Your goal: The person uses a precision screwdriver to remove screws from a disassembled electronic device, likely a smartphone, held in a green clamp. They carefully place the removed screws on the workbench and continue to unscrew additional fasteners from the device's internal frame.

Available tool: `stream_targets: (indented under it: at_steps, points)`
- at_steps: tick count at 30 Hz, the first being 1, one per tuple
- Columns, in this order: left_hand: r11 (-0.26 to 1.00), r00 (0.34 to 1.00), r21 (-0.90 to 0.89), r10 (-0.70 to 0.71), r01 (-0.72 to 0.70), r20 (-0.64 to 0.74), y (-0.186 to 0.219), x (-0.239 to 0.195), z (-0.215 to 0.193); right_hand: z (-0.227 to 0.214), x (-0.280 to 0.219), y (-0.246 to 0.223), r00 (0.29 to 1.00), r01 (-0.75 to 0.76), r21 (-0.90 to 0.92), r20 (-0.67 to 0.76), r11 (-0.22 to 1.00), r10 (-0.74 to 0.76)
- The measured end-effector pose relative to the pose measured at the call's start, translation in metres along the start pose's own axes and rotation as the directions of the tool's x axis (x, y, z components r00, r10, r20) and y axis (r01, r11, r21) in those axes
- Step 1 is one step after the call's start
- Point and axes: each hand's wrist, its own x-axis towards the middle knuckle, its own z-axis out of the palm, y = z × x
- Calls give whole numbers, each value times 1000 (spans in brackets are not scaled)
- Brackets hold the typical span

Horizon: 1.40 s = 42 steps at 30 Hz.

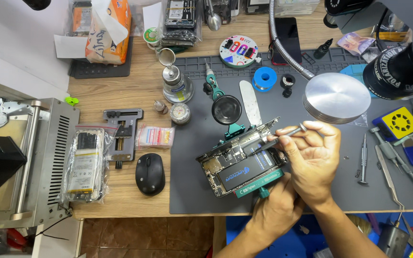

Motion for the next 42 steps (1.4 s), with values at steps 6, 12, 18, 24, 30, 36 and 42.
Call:
stream_targets:
  at_steps: [6, 12, 18, 24, 30, 36, 42]
  points:
    - [999, 999, -27, 24, -24, -23, -5, -2, 6, 0, -2, -4, 1000, -1, 1, 5, 1000, 1]
    - [995, 1000, -99, -14, 15, 19, -11, -5, 11, 7, -3, -5, 1000, -12, 78, 24, 997, 10]
    - [998, 997, -38, 48, -50, -58, -15, -6, 15, 8, -3, -6, 999, -22, 88, 51, 996, 18]
    - [998, 1000, -54, 9, -10, -15, -11, -5, 11, 7, -3, -5, 999, -24, 98, 41, 995, 20]
    - [987, 981, -32, 150, -156, -125, 5, 2, -1, -14, -5, -12, 999, -4, 44, -33, 999, 6]
    - [962, 949, 11, 272, -274, -161, 18, 8, -1, -85, -7, -24, 973, -20, -156, -231, 988, -17]
    - [984, 949, -131, 72, -118, -308, 26, 21, 33, -146, -21, -11, 939, -96, -79, -339, 992, 64]
